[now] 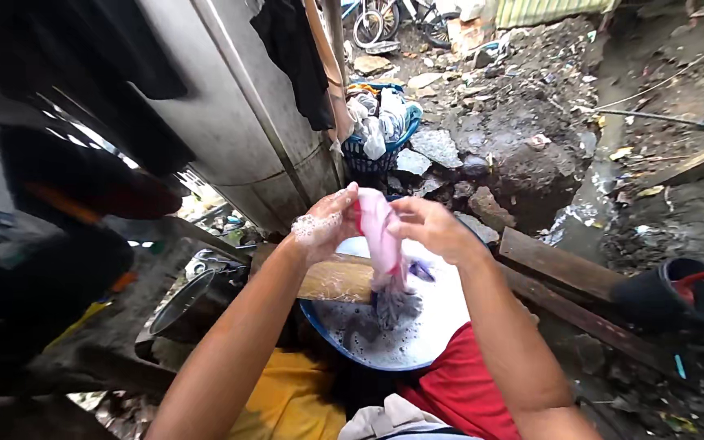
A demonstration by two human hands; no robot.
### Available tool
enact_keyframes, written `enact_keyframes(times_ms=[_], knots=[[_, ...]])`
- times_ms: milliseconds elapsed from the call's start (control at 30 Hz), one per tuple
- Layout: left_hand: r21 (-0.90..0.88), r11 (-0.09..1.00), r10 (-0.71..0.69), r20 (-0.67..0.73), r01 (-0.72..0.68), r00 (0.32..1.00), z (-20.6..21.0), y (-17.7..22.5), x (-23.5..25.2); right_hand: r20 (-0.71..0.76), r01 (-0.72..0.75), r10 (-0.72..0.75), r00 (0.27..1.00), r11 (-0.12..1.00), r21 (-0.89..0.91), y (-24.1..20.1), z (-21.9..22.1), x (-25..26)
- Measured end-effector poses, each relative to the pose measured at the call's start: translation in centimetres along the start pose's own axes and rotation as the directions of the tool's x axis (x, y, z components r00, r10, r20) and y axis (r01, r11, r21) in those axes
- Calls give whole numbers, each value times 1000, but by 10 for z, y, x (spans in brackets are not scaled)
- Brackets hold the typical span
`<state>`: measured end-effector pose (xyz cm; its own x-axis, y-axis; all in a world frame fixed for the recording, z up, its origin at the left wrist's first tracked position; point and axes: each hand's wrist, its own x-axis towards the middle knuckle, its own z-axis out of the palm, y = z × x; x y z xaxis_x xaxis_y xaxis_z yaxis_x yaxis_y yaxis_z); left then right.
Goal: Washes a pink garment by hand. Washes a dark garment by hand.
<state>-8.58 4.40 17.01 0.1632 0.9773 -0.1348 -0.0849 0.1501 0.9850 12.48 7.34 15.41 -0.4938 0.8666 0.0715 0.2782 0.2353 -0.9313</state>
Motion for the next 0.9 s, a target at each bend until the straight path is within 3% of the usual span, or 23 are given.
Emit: enact_keyframes(times_ms=[100, 167, 233, 300, 367, 433, 500, 567, 633, 767, 900], knots=[[-161, 987, 0, 9, 1, 1000, 16, 7, 3, -92, -6, 16, 996, 995, 105, 5, 12, 3], [-176, 974, 137, -49, -143, 989, 24, 9, 5, -263, 72, -26, 964, 983, 169, -2, 9, 7], [-13, 936, 351, -75, -352, 934, 27, -1, 6, -354, 215, -109, 929, 937, 275, -20, 3, 9], [258, 837, 479, 86, -484, 874, 21, -23, 8, -401, 336, -180, 898, 870, 361, -43, -5, 6], [497, 769, 303, 269, -401, 914, 13, -31, -4, -471, 411, -220, 854, 840, 353, -62, -15, 4], [675, 651, 158, 327, -347, 932, 4, -23, -17, -533, 433, -221, 817, 845, 314, -68, -27, 5], [798, 445, 178, 366, -406, 913, -4, -10, -29, -577, 397, -178, 797, 874, 279, -66, -40, 4], [823, 223, 287, 457, -523, 842, -19, 4, -40, -635, 349, -114, 764, 901, 258, -61, -51, 5], [823, 76, 401, 492, -563, 773, -34, 21, -48, -681, 318, -30, 731, 899, 301, -55, -61, 8], [852, -98, 442, 501, -515, 744, -47, 56, -58, -705, 356, 14, 709, 856, 375, -55, -61, 15], [861, -170, 419, 503, -479, 756, -53, 81, -57, -698, 408, -23, 716, 824, 392, -66, -60, 20]])
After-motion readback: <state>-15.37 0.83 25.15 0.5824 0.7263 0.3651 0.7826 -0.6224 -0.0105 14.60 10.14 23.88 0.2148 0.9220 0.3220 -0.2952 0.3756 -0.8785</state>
